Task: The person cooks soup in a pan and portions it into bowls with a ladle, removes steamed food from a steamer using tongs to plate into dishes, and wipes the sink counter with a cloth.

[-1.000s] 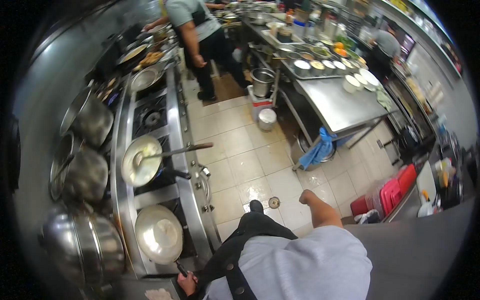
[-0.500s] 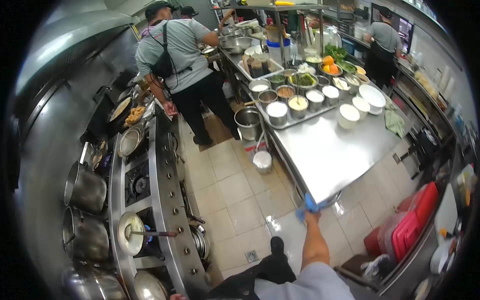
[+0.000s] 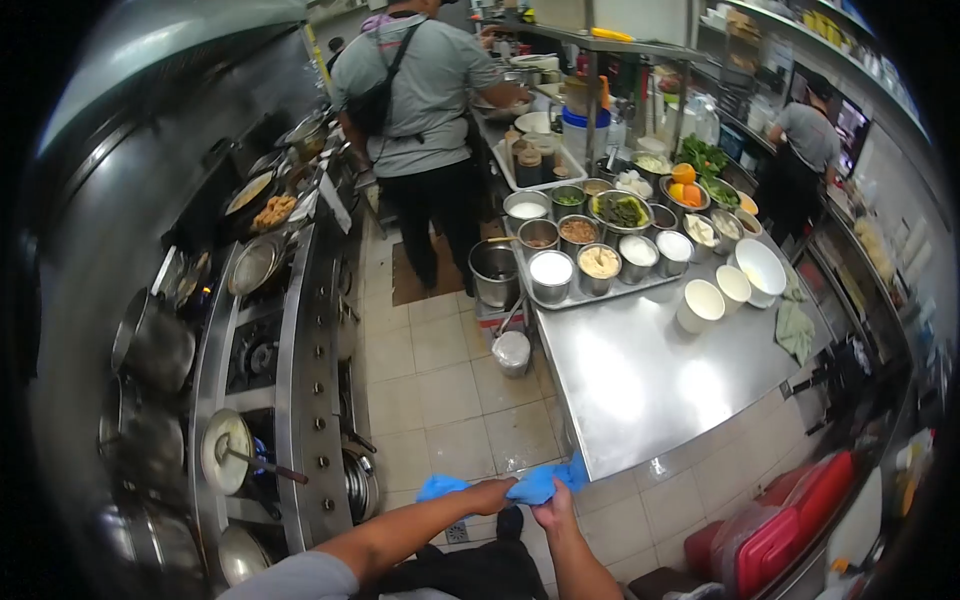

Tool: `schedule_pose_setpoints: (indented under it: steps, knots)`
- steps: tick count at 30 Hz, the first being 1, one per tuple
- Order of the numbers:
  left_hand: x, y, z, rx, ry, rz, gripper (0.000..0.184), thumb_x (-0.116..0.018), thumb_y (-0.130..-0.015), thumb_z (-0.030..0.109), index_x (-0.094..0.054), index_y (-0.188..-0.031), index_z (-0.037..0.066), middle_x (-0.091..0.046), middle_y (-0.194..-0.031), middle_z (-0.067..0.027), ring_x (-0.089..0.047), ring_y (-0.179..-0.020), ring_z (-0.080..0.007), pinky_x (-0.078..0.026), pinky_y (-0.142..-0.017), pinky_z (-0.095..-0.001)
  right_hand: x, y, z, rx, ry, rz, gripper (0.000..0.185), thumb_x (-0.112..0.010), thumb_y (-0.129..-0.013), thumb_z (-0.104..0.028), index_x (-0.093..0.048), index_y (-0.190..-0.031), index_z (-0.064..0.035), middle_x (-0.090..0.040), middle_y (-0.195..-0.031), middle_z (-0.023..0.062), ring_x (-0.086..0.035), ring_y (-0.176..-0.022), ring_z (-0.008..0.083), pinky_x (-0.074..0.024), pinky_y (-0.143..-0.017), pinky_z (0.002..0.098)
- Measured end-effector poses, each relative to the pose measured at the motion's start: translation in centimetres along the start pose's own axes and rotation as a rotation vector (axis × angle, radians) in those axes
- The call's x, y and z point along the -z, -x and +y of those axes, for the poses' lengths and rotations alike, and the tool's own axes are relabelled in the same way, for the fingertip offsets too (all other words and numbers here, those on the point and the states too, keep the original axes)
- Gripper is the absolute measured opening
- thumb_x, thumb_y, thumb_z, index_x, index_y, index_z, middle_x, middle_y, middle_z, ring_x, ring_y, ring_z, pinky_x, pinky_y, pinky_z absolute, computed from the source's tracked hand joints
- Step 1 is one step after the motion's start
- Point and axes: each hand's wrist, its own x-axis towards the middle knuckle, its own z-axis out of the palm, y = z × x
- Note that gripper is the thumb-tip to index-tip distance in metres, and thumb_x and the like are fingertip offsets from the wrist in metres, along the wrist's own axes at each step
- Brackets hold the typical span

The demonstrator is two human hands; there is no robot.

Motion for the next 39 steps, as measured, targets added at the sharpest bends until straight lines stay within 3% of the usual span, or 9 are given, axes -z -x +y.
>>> schedule_pose_setpoints:
  steps: [6, 13, 17, 19, 22, 26, 31, 34, 39]
  knots:
    - [1.7, 2.4, 1.4, 0.042, 0.041, -0.182, 0.036, -0.056, -0.083, 0.036, -0.054, -0.107, 0.009, -0.061, -0.101, -0.0214, -0.057, -0.097, -0.0392, -0.045, -0.084, -0.0470, -1.4, -2.2, -0.5, 0.155, 0.452, 0.343, 0.049, -0.045, -0.092, -0.049, -0.051, -0.113, -0.0052, -0.059, -0.104, 0.0137, -0.062, -0.083, 0.0292, -0.0523, -0.072, 0.0439]
    - [0.6, 15.5, -10.7, 0.333, 0.050, 0.048, 0.048, -0.057, -0.079, 0.037, -0.056, -0.107, -0.002, -0.062, -0.099, -0.0236, -0.059, -0.092, -0.0379, -0.046, -0.080, -0.0468, -8.2, -0.6, 0.6, -0.656, 1.539, 0.670, 0.059, -0.048, -0.089, -0.052, -0.051, -0.110, 0.0027, -0.063, -0.084, 0.0160, -0.062, -0.056, 0.0285, -0.0525, -0.048, 0.0389]
    - [-4.6, 29.0, -19.0, 0.831, 0.299, -0.152, 0.033, -0.047, -0.081, 0.021, -0.065, -0.092, -0.005, -0.065, -0.096, -0.0224, -0.064, -0.086, -0.0306, -0.049, -0.072, -0.0409, -18.4, -0.7, 6.5, -0.531, 2.031, -0.128, 0.062, -0.054, -0.086, -0.050, -0.050, -0.111, 0.0059, -0.062, -0.077, 0.0159, -0.066, -0.066, 0.0237, -0.0511, -0.048, 0.0314]
    - [-3.5, 36.7, -17.0, 1.123, 1.531, 0.585, 0.039, -0.045, -0.088, 0.029, -0.059, -0.106, -0.001, -0.065, -0.101, -0.0176, -0.063, -0.089, -0.0293, -0.048, -0.076, -0.0426, -25.2, -1.1, 13.7, -0.104, 2.190, -0.527, 0.054, -0.060, -0.085, -0.040, -0.050, -0.113, 0.0055, -0.062, -0.080, 0.0146, -0.065, -0.071, 0.0216, -0.0523, -0.057, 0.0298]
    - [-1.9, 41.8, -17.9, 0.874, 1.793, 1.352, 0.044, -0.045, -0.090, 0.039, -0.052, -0.116, 0.004, -0.063, -0.105, -0.0136, -0.061, -0.093, -0.0289, -0.046, -0.080, -0.0456, -32.5, -0.5, 25.9, 0.177, 1.996, -0.925, 0.052, -0.067, -0.081, -0.031, -0.050, -0.116, 0.0027, -0.062, -0.089, 0.0153, -0.064, -0.082, 0.0203, -0.0520, -0.066, 0.0310]
    - [5.2, 43.1, -20.6, 0.356, 1.929, 1.459, 0.040, -0.052, -0.088, 0.037, -0.055, -0.109, 0.004, -0.057, -0.117, -0.0173, -0.057, -0.100, -0.0312, -0.045, -0.082, -0.0438, -37.7, 2.5, 40.0, 0.633, 2.228, -1.487, 0.051, -0.064, -0.080, -0.021, -0.043, -0.122, 0.0005, -0.057, -0.104, 0.0204, -0.062, -0.087, 0.0321, -0.0510, -0.073, 0.0405]
    - [6.0, 41.8, -26.0, -0.318, 2.247, 1.271, 0.019, -0.055, -0.087, 0.030, -0.054, -0.086, 0.011, -0.053, -0.064, -0.0005, -0.052, -0.052, -0.0143, -0.046, -0.056, -0.0332, -36.5, 0.7, 47.0, 0.370, 2.725, -1.403, 0.034, -0.051, -0.083, -0.012, -0.043, -0.114, 0.0013, -0.055, -0.099, 0.0225, -0.061, -0.090, 0.0355, -0.0513, -0.074, 0.0411]
    - [6.4, 41.2, -25.1, 0.183, 1.971, 1.487, 0.011, -0.057, -0.088, 0.023, -0.049, -0.085, 0.016, -0.042, -0.053, 0.0045, -0.041, -0.039, -0.0100, -0.040, -0.041, -0.0284, -37.5, 0.7, 46.9, 0.378, 2.789, -1.262, 0.033, -0.049, -0.084, -0.013, -0.042, -0.112, 0.0024, -0.055, -0.099, 0.0249, -0.061, -0.090, 0.0377, -0.0508, -0.075, 0.0431]
    - [8.2, 42.7, -23.4, 0.207, 2.003, 1.536, 0.013, -0.059, -0.087, 0.023, -0.049, -0.086, 0.014, -0.042, -0.053, 0.0030, -0.041, -0.038, -0.0108, -0.040, -0.040, -0.0304, -39.2, 0.4, 45.1, 0.214, 2.601, -1.275, 0.032, -0.050, -0.088, -0.021, -0.046, -0.108, 0.0033, -0.061, -0.087, 0.0255, -0.061, -0.083, 0.0403, -0.0488, -0.076, 0.0465]
